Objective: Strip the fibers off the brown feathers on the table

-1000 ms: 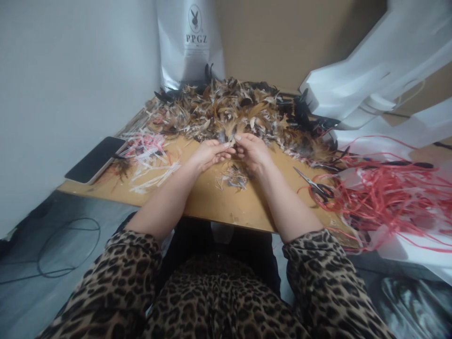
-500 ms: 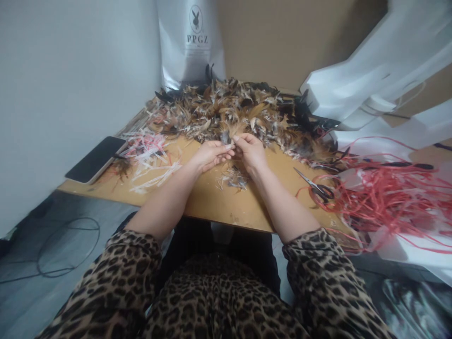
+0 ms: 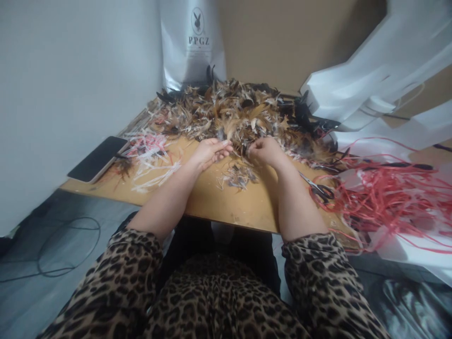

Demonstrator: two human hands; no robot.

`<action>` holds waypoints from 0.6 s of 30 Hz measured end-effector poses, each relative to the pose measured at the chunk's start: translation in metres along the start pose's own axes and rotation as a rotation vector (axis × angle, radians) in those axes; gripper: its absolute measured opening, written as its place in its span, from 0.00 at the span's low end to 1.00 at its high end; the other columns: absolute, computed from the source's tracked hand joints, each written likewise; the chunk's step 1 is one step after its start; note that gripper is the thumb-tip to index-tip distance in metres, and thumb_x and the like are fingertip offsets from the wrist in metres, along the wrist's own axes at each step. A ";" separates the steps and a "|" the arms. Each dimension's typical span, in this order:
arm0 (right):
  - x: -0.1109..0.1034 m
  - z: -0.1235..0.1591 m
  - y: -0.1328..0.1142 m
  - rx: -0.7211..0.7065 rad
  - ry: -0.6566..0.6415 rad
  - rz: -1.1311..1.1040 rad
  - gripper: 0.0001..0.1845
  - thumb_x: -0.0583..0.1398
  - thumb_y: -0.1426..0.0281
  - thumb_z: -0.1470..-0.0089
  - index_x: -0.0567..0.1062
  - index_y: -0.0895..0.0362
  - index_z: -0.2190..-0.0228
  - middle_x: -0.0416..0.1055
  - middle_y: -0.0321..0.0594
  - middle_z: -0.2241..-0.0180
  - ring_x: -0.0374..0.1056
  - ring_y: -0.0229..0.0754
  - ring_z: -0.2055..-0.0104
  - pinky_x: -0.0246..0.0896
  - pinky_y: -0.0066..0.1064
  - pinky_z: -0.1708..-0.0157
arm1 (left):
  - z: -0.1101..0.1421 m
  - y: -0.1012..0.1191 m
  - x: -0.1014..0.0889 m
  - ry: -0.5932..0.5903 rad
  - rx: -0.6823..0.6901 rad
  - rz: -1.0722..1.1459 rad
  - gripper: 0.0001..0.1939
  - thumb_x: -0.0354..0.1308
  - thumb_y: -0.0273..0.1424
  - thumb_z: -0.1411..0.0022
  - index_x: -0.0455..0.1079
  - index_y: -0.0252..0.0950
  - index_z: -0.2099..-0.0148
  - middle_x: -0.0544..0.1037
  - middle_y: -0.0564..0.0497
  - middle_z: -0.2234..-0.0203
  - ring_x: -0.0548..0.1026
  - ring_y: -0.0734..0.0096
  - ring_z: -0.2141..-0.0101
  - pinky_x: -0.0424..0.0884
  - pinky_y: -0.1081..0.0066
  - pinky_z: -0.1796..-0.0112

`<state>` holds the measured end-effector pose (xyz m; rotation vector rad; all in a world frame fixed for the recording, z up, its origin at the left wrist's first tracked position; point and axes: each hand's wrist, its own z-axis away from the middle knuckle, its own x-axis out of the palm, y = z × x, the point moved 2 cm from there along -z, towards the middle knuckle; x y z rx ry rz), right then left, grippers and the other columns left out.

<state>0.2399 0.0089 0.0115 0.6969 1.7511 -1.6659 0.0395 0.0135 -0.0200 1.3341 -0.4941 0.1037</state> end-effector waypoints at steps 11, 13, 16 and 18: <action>0.013 0.003 -0.008 -0.037 -0.132 0.586 0.07 0.60 0.70 0.61 0.80 0.56 0.77 0.75 0.44 0.76 0.65 0.39 0.76 0.54 0.28 0.74 | 0.001 0.002 0.001 0.033 0.011 0.020 0.07 0.63 0.27 0.44 0.72 0.27 0.66 0.79 0.47 0.74 0.74 0.82 0.80 0.65 0.83 0.80; 0.012 0.002 -0.004 -0.039 -0.114 0.509 0.05 0.61 0.72 0.61 0.78 0.57 0.80 0.74 0.43 0.79 0.64 0.38 0.77 0.54 0.28 0.75 | 0.001 0.002 0.001 0.025 0.014 0.021 0.07 0.63 0.27 0.44 0.72 0.27 0.65 0.79 0.47 0.74 0.74 0.82 0.79 0.65 0.83 0.80; 0.004 0.002 -0.001 -0.010 -0.068 0.162 0.03 0.61 0.72 0.61 0.75 0.59 0.82 0.69 0.38 0.85 0.61 0.35 0.81 0.54 0.27 0.78 | 0.001 0.001 0.001 0.030 0.001 0.034 0.07 0.63 0.27 0.44 0.72 0.27 0.65 0.80 0.46 0.73 0.74 0.83 0.79 0.65 0.83 0.80; 0.000 0.003 -0.003 -0.007 -0.041 -0.192 0.05 0.62 0.70 0.59 0.74 0.59 0.80 0.67 0.35 0.85 0.58 0.33 0.83 0.53 0.26 0.80 | 0.001 0.000 0.001 0.035 -0.010 0.046 0.07 0.63 0.27 0.44 0.72 0.27 0.65 0.80 0.46 0.73 0.74 0.82 0.79 0.65 0.83 0.80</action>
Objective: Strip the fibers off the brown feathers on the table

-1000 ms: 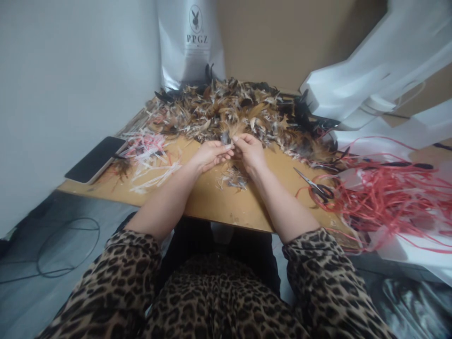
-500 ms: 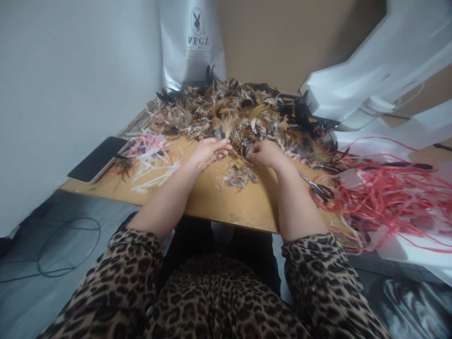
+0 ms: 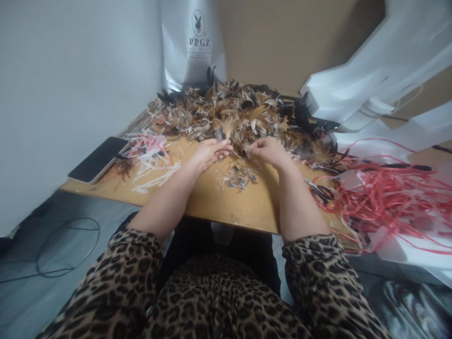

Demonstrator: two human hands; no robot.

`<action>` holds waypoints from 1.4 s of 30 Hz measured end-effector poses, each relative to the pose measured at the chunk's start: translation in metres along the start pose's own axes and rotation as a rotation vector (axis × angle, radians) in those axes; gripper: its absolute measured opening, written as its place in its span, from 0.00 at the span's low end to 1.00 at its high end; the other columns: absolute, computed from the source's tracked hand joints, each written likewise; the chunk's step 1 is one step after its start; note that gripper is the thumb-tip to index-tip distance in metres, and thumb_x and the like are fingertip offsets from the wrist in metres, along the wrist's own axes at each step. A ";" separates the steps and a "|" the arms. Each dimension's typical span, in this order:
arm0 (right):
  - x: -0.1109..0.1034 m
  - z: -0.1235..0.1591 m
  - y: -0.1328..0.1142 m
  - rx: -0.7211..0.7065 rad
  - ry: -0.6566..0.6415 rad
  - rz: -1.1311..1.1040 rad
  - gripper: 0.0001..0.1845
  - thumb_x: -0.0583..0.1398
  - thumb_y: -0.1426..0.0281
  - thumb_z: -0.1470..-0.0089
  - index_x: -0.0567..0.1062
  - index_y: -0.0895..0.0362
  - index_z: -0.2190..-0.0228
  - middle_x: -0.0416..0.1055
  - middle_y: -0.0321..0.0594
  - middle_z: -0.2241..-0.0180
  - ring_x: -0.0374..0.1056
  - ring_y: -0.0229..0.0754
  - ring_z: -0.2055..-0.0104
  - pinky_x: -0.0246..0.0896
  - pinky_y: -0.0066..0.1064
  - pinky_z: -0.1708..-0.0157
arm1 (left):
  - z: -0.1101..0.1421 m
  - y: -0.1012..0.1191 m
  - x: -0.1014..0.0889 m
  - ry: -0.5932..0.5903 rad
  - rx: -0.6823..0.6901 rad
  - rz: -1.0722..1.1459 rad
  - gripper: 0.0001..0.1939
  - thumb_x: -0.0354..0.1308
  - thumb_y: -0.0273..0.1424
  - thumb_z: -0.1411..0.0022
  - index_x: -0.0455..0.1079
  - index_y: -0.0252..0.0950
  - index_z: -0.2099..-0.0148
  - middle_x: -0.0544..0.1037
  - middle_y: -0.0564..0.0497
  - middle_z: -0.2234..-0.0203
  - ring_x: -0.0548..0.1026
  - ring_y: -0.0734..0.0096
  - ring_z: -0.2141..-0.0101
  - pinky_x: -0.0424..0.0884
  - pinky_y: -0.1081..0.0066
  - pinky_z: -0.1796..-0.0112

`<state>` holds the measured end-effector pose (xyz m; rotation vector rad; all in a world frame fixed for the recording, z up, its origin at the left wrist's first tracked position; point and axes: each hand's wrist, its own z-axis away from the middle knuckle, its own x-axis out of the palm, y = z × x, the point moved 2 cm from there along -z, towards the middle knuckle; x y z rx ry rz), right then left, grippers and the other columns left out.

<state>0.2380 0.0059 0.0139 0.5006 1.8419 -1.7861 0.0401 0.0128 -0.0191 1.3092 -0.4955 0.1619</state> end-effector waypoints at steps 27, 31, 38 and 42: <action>0.059 0.002 -0.022 -0.130 0.242 -0.679 0.14 0.65 0.61 0.59 0.71 0.58 0.74 0.68 0.32 0.78 0.60 0.31 0.77 0.56 0.24 0.75 | 0.002 -0.002 0.005 -0.108 -0.024 0.018 0.07 0.61 0.24 0.43 0.70 0.27 0.72 0.76 0.50 0.79 0.70 0.86 0.81 0.63 0.84 0.80; 0.057 0.003 -0.023 -0.129 0.231 -0.709 0.15 0.67 0.62 0.61 0.70 0.59 0.76 0.67 0.31 0.81 0.58 0.30 0.79 0.54 0.24 0.77 | 0.002 -0.002 0.005 -0.090 0.029 -0.065 0.09 0.62 0.27 0.44 0.71 0.27 0.73 0.75 0.50 0.81 0.70 0.85 0.81 0.62 0.83 0.79; 0.059 0.002 -0.024 -0.107 0.236 -0.787 0.13 0.67 0.64 0.62 0.70 0.58 0.78 0.66 0.29 0.82 0.57 0.29 0.81 0.53 0.24 0.78 | 0.002 -0.002 0.007 -0.085 0.058 -0.089 0.07 0.63 0.27 0.46 0.71 0.27 0.72 0.75 0.50 0.81 0.70 0.85 0.81 0.64 0.82 0.77; 0.060 0.000 -0.022 -0.109 0.212 -0.802 0.13 0.67 0.64 0.62 0.70 0.58 0.77 0.66 0.30 0.81 0.59 0.30 0.79 0.53 0.24 0.77 | 0.002 0.000 0.007 -0.073 0.065 -0.090 0.07 0.63 0.25 0.45 0.70 0.26 0.73 0.74 0.51 0.82 0.70 0.85 0.81 0.63 0.82 0.78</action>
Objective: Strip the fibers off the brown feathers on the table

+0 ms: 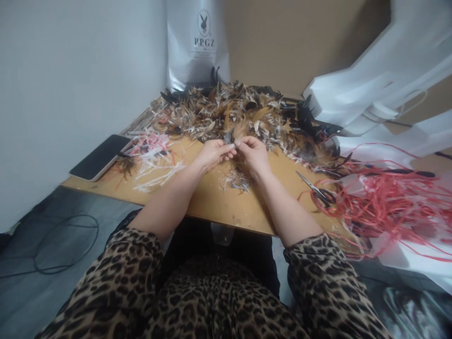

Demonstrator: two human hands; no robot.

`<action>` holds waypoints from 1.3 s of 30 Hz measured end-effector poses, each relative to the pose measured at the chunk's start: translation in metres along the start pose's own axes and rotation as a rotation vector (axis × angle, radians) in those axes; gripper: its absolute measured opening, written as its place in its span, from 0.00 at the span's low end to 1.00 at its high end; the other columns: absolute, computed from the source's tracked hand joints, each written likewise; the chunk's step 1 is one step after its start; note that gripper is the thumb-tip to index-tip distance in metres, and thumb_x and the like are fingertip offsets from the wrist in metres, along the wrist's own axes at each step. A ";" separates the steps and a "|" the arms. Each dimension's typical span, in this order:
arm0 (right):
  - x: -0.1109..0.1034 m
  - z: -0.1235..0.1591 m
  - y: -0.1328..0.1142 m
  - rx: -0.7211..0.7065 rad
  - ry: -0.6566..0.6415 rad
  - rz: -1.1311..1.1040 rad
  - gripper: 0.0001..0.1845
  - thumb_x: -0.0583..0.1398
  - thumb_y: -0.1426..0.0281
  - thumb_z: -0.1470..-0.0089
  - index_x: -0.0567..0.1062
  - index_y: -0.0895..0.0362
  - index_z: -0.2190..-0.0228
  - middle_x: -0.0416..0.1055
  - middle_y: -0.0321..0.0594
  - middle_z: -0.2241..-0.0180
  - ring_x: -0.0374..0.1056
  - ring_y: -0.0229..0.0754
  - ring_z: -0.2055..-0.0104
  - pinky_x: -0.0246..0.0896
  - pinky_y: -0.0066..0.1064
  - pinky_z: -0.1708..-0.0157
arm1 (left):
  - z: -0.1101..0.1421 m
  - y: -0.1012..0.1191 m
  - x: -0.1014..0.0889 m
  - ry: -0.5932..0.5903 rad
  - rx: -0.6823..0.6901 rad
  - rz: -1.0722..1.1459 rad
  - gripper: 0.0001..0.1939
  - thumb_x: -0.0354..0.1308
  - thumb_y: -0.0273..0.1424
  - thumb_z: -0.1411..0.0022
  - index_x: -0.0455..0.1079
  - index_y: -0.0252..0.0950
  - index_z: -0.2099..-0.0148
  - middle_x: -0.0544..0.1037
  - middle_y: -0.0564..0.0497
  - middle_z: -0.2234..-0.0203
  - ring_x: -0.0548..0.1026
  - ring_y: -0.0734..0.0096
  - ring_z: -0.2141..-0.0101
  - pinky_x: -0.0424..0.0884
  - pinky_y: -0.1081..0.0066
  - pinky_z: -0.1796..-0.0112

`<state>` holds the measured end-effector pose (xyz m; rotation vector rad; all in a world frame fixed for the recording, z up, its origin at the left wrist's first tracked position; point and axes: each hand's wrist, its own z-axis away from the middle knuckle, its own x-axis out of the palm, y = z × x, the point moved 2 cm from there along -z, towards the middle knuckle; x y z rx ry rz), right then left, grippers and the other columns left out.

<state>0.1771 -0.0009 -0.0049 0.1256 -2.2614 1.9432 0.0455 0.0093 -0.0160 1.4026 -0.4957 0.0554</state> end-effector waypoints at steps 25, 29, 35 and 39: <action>-0.033 -0.007 -0.011 0.017 -0.121 0.959 0.06 0.60 0.69 0.56 0.76 0.59 0.76 0.72 0.38 0.78 0.62 0.35 0.76 0.55 0.27 0.73 | -0.007 0.008 -0.020 0.164 0.074 0.140 0.06 0.62 0.28 0.44 0.72 0.29 0.66 0.79 0.50 0.75 0.71 0.86 0.81 0.64 0.85 0.80; -0.031 -0.008 -0.014 0.171 -0.172 0.345 0.11 0.65 0.66 0.62 0.74 0.60 0.76 0.73 0.37 0.77 0.61 0.31 0.78 0.55 0.24 0.77 | -0.007 0.005 -0.017 0.155 0.024 0.169 0.04 0.62 0.26 0.43 0.72 0.28 0.67 0.78 0.50 0.76 0.71 0.85 0.81 0.64 0.85 0.81; -0.020 -0.007 -0.011 0.130 -0.121 0.029 0.15 0.69 0.63 0.66 0.73 0.58 0.77 0.68 0.33 0.81 0.59 0.30 0.80 0.52 0.23 0.80 | -0.004 -0.004 -0.009 0.033 -0.053 0.138 0.05 0.62 0.26 0.44 0.72 0.27 0.66 0.79 0.47 0.74 0.74 0.83 0.79 0.65 0.84 0.80; -0.013 -0.003 -0.009 0.074 -0.088 0.075 0.13 0.68 0.63 0.65 0.74 0.58 0.77 0.66 0.30 0.83 0.57 0.30 0.80 0.52 0.24 0.79 | -0.002 -0.005 -0.005 0.006 -0.084 0.122 0.06 0.63 0.26 0.45 0.72 0.27 0.68 0.79 0.46 0.73 0.74 0.83 0.79 0.66 0.84 0.79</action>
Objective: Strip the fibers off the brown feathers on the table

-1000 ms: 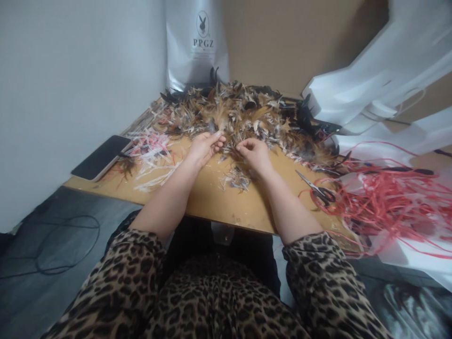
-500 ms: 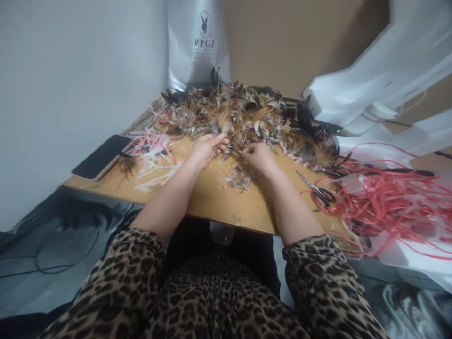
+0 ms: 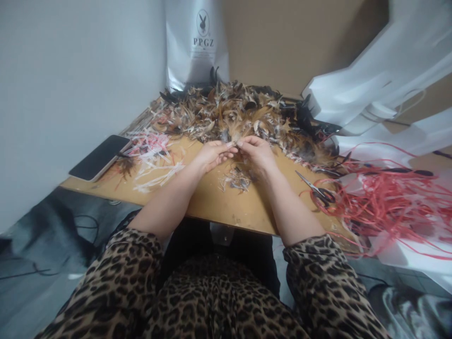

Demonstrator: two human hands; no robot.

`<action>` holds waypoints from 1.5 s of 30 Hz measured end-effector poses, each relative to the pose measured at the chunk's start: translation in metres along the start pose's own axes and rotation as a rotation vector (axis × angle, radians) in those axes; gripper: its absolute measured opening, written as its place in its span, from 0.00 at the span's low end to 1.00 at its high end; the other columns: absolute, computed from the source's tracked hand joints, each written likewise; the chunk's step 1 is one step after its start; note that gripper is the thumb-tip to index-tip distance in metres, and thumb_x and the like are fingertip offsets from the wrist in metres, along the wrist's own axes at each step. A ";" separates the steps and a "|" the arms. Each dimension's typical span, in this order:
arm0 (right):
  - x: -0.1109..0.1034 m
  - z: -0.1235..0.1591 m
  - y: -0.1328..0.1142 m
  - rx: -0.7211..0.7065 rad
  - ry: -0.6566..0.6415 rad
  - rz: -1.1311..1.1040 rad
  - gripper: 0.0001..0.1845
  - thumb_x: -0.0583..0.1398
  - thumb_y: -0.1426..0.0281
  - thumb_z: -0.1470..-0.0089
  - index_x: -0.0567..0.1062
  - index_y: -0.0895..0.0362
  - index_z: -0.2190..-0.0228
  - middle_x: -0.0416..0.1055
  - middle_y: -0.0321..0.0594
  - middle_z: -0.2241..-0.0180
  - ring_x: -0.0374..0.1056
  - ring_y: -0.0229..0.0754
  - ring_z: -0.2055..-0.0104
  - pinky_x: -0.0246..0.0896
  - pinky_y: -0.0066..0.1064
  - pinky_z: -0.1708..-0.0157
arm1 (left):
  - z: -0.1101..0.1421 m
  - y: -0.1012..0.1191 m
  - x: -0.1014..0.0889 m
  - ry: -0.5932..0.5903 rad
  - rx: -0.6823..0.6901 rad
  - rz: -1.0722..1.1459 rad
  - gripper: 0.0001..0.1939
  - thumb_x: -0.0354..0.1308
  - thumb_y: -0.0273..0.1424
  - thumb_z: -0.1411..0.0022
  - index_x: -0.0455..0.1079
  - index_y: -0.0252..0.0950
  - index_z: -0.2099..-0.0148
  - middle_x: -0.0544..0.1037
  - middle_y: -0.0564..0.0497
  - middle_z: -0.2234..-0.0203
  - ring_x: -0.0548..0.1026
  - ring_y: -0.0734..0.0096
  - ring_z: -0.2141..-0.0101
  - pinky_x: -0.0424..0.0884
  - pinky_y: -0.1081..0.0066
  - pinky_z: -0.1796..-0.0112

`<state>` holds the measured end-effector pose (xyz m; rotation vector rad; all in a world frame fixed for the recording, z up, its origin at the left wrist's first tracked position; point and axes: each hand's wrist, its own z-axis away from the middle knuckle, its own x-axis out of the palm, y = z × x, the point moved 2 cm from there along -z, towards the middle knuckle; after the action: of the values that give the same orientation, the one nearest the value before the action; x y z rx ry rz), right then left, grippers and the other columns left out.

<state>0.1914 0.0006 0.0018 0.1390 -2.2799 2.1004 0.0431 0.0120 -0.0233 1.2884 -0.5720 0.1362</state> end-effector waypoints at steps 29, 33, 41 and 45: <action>0.007 0.003 0.002 -0.023 0.063 0.028 0.16 0.68 0.62 0.65 0.69 0.57 0.80 0.65 0.29 0.81 0.57 0.30 0.79 0.53 0.24 0.78 | 0.004 0.000 0.007 -0.028 0.028 -0.102 0.07 0.64 0.27 0.46 0.72 0.27 0.72 0.76 0.48 0.81 0.71 0.84 0.82 0.64 0.84 0.79; 0.008 0.003 0.000 -0.004 0.059 0.002 0.15 0.68 0.62 0.65 0.70 0.57 0.79 0.64 0.29 0.82 0.55 0.30 0.80 0.52 0.25 0.78 | 0.003 0.002 0.006 -0.024 0.054 -0.149 0.09 0.65 0.29 0.47 0.71 0.27 0.73 0.74 0.50 0.83 0.69 0.84 0.83 0.62 0.84 0.80; 0.002 -0.004 0.014 -0.221 0.007 0.461 0.07 0.62 0.66 0.56 0.76 0.58 0.74 0.72 0.35 0.74 0.64 0.36 0.71 0.60 0.30 0.66 | 0.001 0.023 -0.010 0.191 0.228 0.034 0.07 0.65 0.29 0.47 0.71 0.30 0.68 0.76 0.52 0.78 0.70 0.86 0.81 0.63 0.85 0.79; 0.010 0.002 0.017 -0.395 -0.161 0.952 0.09 0.58 0.70 0.50 0.79 0.56 0.68 0.72 0.40 0.66 0.66 0.41 0.63 0.59 0.32 0.59 | -0.002 0.024 -0.014 0.213 0.230 0.068 0.08 0.65 0.29 0.47 0.72 0.30 0.67 0.77 0.53 0.78 0.70 0.87 0.81 0.64 0.85 0.79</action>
<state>0.1799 -0.0009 -0.0145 -1.0054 -3.2044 1.8485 0.0219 0.0236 -0.0096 1.4555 -0.4260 0.4001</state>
